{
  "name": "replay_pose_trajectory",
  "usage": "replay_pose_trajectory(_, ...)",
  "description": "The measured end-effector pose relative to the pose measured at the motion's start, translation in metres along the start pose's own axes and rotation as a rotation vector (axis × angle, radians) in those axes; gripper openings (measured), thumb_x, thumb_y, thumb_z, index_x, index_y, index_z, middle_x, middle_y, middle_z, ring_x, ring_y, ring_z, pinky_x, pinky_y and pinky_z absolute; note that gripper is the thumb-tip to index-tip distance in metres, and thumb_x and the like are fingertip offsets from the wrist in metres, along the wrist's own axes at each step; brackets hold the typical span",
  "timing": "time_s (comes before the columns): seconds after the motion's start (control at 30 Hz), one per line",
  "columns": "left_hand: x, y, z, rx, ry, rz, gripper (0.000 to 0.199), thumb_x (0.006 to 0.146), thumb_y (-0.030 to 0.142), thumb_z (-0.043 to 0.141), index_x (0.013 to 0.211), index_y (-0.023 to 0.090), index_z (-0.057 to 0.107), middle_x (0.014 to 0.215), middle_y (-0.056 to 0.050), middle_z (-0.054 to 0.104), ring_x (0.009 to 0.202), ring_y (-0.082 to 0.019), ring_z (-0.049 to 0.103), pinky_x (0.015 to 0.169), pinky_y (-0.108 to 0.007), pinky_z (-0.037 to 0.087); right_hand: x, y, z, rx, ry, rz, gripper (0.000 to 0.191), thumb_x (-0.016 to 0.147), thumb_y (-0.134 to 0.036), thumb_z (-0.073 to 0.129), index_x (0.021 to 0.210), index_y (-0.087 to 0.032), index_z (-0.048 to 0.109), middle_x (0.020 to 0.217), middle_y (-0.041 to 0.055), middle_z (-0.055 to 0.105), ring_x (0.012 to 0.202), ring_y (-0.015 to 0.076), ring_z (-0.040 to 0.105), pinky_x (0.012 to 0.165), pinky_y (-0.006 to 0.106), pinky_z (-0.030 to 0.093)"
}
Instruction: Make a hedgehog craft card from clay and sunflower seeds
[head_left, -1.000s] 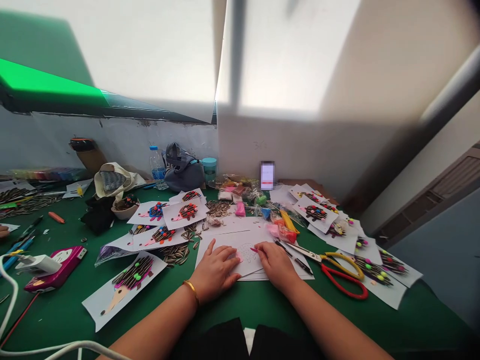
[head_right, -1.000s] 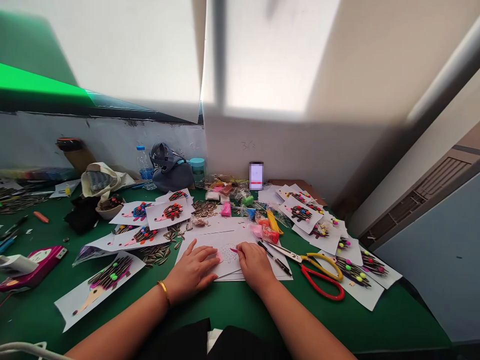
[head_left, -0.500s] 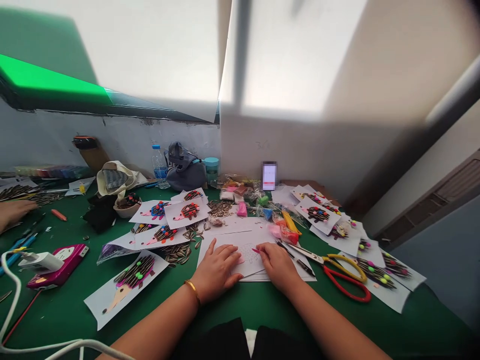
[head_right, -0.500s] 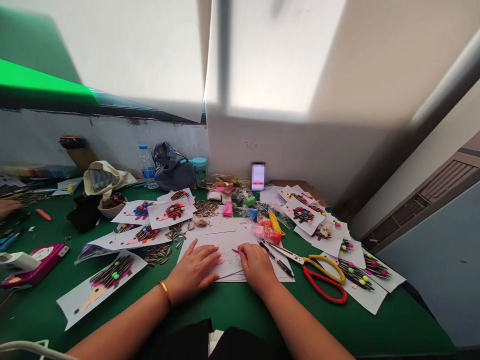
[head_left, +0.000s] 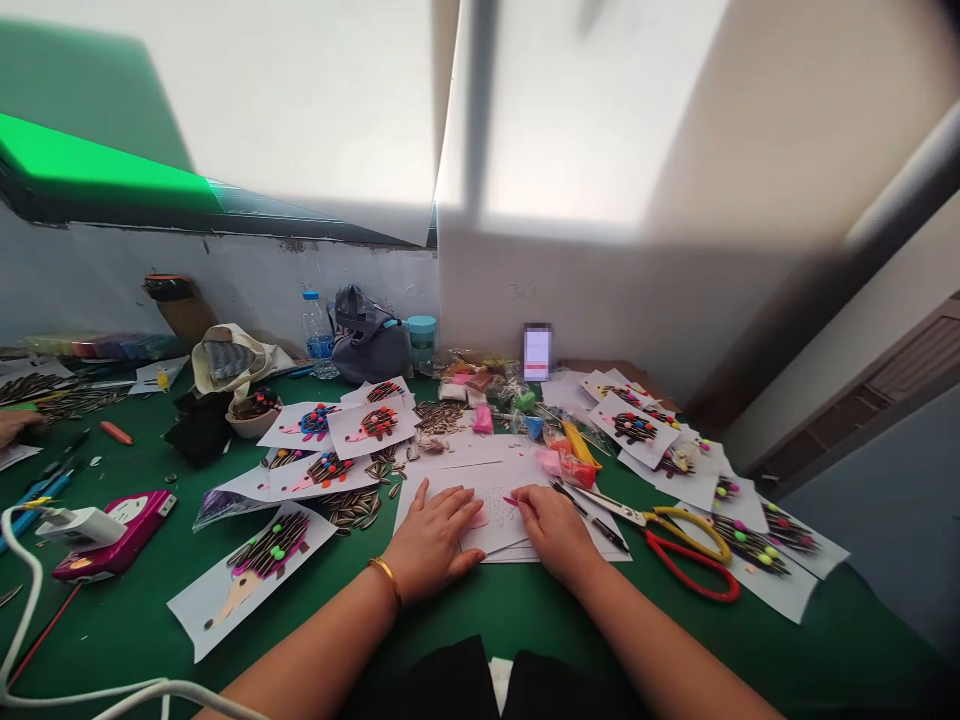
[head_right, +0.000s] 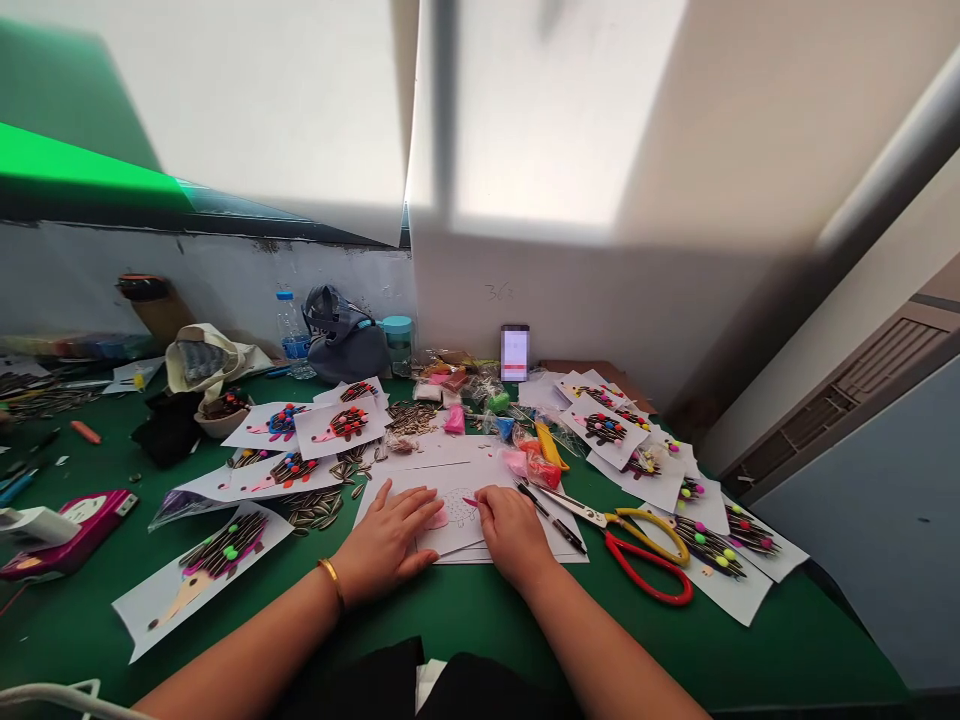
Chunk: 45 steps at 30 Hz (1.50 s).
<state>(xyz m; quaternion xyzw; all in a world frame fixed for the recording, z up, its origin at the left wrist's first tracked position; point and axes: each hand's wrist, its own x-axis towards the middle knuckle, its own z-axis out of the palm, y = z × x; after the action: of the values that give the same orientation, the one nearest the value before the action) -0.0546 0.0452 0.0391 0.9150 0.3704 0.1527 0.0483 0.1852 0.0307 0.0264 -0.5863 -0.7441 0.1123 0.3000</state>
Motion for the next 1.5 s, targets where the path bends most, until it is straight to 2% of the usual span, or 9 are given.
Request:
replay_pose_trajectory(0.17,0.001,-0.001,0.001,0.003,-0.037,0.0,0.059,0.088,0.061,0.047,0.134,0.026,0.052,0.142,-0.011,0.051,0.134,-0.03,0.043,0.116,-0.061,0.011,0.0,0.0,0.0,-0.019,0.001,-0.007,0.022,0.097,-0.024,0.04,0.097,-0.022,0.061,0.101,0.0043,0.069,0.097,0.0187,0.061,0.087,0.031,0.039)
replay_pose_trajectory(0.3,0.001,-0.001,0.0,-0.01,-0.012,0.001,0.058,0.087,0.058,0.051,0.133,0.023,0.052,0.141,-0.012,0.052,0.133,-0.029,0.043,0.116,-0.06,0.013,0.0,0.001,0.001,-0.025,0.001,0.001,0.02,0.096,-0.024,0.041,0.096,-0.022,0.061,0.103,0.0038,0.069,0.098,0.0184,0.061,0.088,0.03,0.039)
replay_pose_trajectory(0.5,-0.002,-0.005,-0.009,-0.043,0.056,-0.026,0.027,0.09,0.041,0.055,0.107,0.024,0.066,0.123,-0.009,0.064,0.122,-0.025,0.054,0.117,-0.058,0.013,0.0,0.002,0.001,-0.005,-0.011,0.002,0.02,0.096,-0.024,0.04,0.094,-0.022,0.06,0.103,0.0041,0.069,0.098,0.0188,0.06,0.087,0.031,0.038)
replay_pose_trajectory(0.57,-0.003,-0.006,-0.011,-0.059,0.066,-0.006,0.023,0.09,0.039,0.055,0.104,0.025,0.067,0.118,-0.007,0.065,0.119,-0.024,0.055,0.117,-0.058,0.011,0.0,0.002,0.001,-0.003,-0.008,0.0,0.018,0.096,-0.023,0.041,0.095,-0.022,0.059,0.103,0.0038,0.069,0.098,0.0188,0.06,0.087,0.031,0.038)
replay_pose_trajectory(0.77,-0.003,-0.002,-0.01,-0.063,0.022,0.019,0.034,0.084,0.039,0.063,0.116,0.026,0.063,0.123,-0.007,0.063,0.122,-0.026,0.053,0.116,-0.06,0.008,0.0,0.001,-0.001,-0.013,-0.002,-0.001,0.02,0.096,-0.023,0.041,0.095,-0.022,0.06,0.103,0.0038,0.069,0.097,0.018,0.061,0.087,0.03,0.038)
replay_pose_trajectory(1.0,-0.002,0.0,-0.01,-0.045,-0.005,0.009,0.042,0.086,0.041,0.06,0.125,0.026,0.057,0.126,-0.008,0.062,0.125,-0.027,0.05,0.117,-0.059,0.009,0.0,0.0,-0.001,-0.027,0.002,-0.004,0.02,0.096,-0.023,0.041,0.096,-0.022,0.061,0.101,0.0036,0.069,0.097,0.0176,0.061,0.087,0.029,0.039)
replay_pose_trajectory(1.17,-0.002,0.0,-0.008,-0.034,-0.017,0.006,0.04,0.086,0.042,0.06,0.123,0.028,0.058,0.128,-0.008,0.061,0.126,-0.027,0.049,0.116,-0.061,0.008,0.0,-0.001,-0.001,-0.003,-0.001,0.0,0.02,0.096,-0.023,0.041,0.095,-0.022,0.061,0.101,0.004,0.069,0.097,0.0179,0.061,0.088,0.029,0.038)
replay_pose_trajectory(1.37,-0.002,-0.001,-0.008,-0.055,-0.013,-0.022,0.047,0.086,0.04,0.059,0.13,0.024,0.053,0.128,-0.01,0.06,0.124,-0.025,0.052,0.117,-0.059,0.01,-0.001,0.0,0.0,-0.01,-0.004,-0.007,0.02,0.097,-0.023,0.041,0.096,-0.022,0.061,0.101,0.0031,0.069,0.096,0.0176,0.06,0.085,0.029,0.037)
replay_pose_trajectory(1.5,-0.003,-0.002,-0.007,-0.045,-0.042,0.008,0.044,0.087,0.044,0.057,0.129,0.032,0.054,0.134,-0.008,0.057,0.128,-0.027,0.048,0.115,-0.063,0.01,-0.001,-0.003,-0.002,-0.042,0.013,-0.017,0.02,0.097,-0.021,0.042,0.098,-0.023,0.061,0.101,0.002,0.069,0.095,0.0171,0.06,0.085,0.031,0.033)
